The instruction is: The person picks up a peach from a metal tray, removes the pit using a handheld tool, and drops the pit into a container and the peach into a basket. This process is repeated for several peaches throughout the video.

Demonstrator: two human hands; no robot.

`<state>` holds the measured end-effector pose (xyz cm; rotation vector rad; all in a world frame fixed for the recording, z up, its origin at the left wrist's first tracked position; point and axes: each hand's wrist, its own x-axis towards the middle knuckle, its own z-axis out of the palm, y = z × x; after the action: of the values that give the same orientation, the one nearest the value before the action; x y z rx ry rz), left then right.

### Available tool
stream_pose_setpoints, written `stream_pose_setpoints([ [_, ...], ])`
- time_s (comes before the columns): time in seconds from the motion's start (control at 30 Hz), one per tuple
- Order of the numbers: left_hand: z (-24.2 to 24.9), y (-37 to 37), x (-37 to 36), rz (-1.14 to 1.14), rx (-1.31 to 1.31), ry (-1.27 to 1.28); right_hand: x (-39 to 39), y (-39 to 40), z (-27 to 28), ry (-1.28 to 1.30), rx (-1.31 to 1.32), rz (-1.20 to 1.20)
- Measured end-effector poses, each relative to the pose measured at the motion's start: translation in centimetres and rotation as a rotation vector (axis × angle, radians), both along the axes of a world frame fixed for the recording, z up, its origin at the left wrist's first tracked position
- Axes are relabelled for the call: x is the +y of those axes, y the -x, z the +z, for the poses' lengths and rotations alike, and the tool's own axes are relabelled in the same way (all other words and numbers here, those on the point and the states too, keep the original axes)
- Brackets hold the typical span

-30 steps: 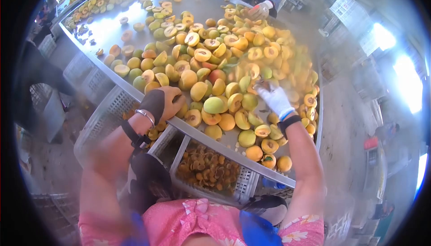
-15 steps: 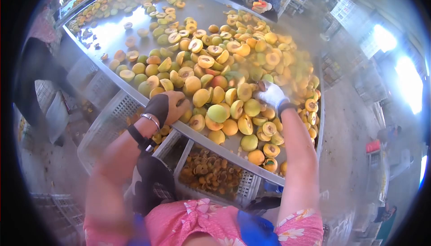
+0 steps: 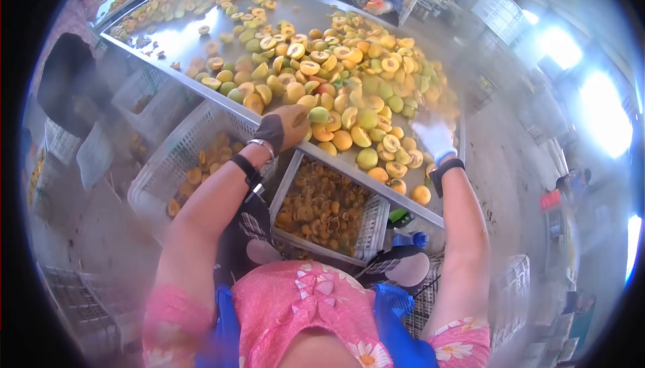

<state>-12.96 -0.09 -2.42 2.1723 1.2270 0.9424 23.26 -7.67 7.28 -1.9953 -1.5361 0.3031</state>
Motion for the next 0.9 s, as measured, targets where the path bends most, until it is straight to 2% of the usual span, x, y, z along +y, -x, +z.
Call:
stream_pose_setpoints([
  [0.03, 0.0, -0.5, -0.1, 0.022, 0.074, 0.041, -0.3, 0.4, 0.0, 0.012, -0.01, -0.001],
  [0.1, 0.9, -1.0, 0.0, 0.064, 0.093, 0.165, -0.7, 1.4, 0.1, 0.097, 0.129, 0.023],
  [0.2, 0.0, -1.6, 1.6, 0.137, 0.026, 0.193, 1.3, 1.8, -2.0, 0.007, -0.025, 0.087],
  [0.23, -0.9, -2.1, 2.4, 0.15, 0.007, 0.173, 3.4, 0.6, -4.5, -0.065, -0.118, 0.102],
  [0.27, -1.7, -2.1, 3.3, 0.178, -0.008, 0.151, 5.1, -0.1, -5.5, 0.023, -0.079, 0.148],
  [0.3, -2.2, -2.1, 3.5, 0.142, 0.13, -0.013, 7.3, -1.7, -8.0, 0.031, -0.285, 0.128],
  [0.33, -2.6, -2.3, 3.5, 0.133, 0.286, -0.173, 10.3, -5.4, -11.7, -0.153, -0.881, 0.469],
  [0.37, -3.3, -2.9, 3.9, 0.233, 0.114, -0.016, 11.6, -5.0, -12.6, -0.16, -0.548, 0.367],
  [0.4, -3.4, -2.9, 3.5, 0.215, 0.117, -0.03, 13.0, -4.6, -12.3, -0.066, -0.665, 0.379],
  [0.43, -3.4, -2.8, 3.2, 0.196, 0.12, -0.044, 13.1, -2.4, -10.8, 0.013, -0.367, 0.205],
  [0.47, -2.9, -2.9, 2.7, 0.199, 0.072, 0.01, 15.2, -4.2, -13.9, -0.19, -0.206, 0.187],
  [0.57, 0.7, -1.9, 0.6, 0.195, 0.069, 0.093, 18.0, -3.8, -14.9, -0.127, -0.216, 0.062],
  [0.63, 0.8, -2.0, 0.6, 0.185, 0.071, 0.115, 19.2, -3.1, -14.5, 0.1, -0.275, 0.139],
  [0.67, 0.6, -2.0, 0.7, 0.186, 0.061, 0.107, 19.9, -3.0, -14.7, 0.124, -0.263, 0.171],
  [0.77, 0.2, -2.0, 0.6, 0.216, 0.075, 0.067, 19.8, -2.7, -14.2, 0.137, -0.061, 0.226],
  [0.87, 0.8, -1.7, 0.0, 0.23, 0.067, 0.068, 16.4, 0.2, -10.6, 0.189, 0.13, 0.149],
  [0.9, 1.1, -1.6, -0.3, 0.228, 0.064, 0.067, 16.7, -1.3, -12.0, 0.158, 0.069, 0.197],
])
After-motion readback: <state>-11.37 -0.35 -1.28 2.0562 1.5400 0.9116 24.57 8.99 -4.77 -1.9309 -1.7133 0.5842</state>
